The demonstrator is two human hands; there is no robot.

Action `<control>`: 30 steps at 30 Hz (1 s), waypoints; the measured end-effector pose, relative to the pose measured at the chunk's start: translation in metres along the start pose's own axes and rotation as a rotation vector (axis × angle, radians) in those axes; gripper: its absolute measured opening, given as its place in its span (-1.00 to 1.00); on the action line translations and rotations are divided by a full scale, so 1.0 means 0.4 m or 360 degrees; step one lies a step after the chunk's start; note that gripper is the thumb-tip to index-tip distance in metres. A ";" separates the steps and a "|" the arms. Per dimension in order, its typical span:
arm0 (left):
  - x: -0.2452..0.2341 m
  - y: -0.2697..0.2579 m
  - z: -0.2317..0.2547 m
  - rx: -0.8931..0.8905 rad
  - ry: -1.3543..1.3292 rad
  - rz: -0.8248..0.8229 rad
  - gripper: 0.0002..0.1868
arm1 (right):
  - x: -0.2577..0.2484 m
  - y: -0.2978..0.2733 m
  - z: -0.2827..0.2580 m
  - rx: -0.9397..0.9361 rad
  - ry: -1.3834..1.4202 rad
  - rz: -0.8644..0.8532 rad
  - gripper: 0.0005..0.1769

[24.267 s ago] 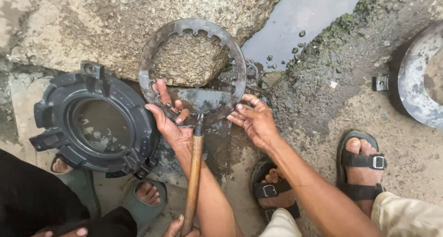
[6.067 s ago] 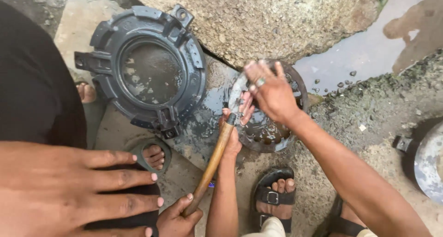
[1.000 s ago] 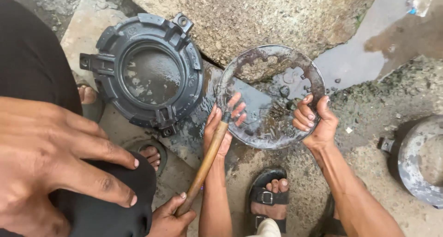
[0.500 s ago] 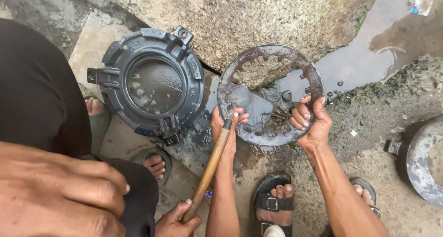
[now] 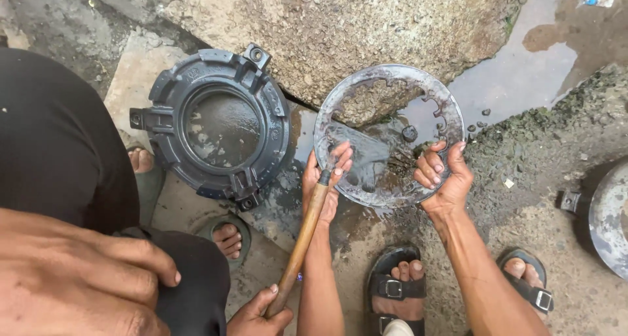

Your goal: Cleaning and inspecting vehicle clutch plates and housing on a concrete floor.

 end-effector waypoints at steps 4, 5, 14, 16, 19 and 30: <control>-0.084 0.090 -0.117 0.0028 0.0017 0.0362 -0.53 | -0.004 -0.016 0.015 -0.0005 -0.0019 0.0029 -0.54; -0.083 0.103 -0.118 -0.0021 -0.0011 0.0516 -0.56 | -0.005 -0.012 0.019 -0.0006 0.0009 0.0013 -0.54; -0.041 0.065 -0.107 0.0039 -0.0384 -0.0055 -0.22 | 0.024 0.026 0.049 -0.0081 0.0073 0.0103 -0.52; -0.037 0.038 -0.113 0.0078 -0.0395 -0.0093 -0.17 | 0.016 0.010 0.066 -0.0067 0.0088 0.0182 -0.51; 0.028 0.012 -0.109 0.0070 -0.0490 -0.0063 -0.14 | 0.021 0.024 0.077 -0.0043 0.0205 0.0069 -0.51; -0.042 0.052 -0.121 0.0148 -0.0253 -0.0108 -0.23 | 0.037 0.019 0.091 0.0047 -0.0087 0.0097 -0.57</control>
Point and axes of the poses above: each hand's wrist, its own y-axis towards the middle knuckle, its own x-axis out of the palm, z = x × y, the point moved 1 cm from there along y, towards the middle knuckle, and after that the axes turned 13 degrees about -x, right-handed, at the moved point
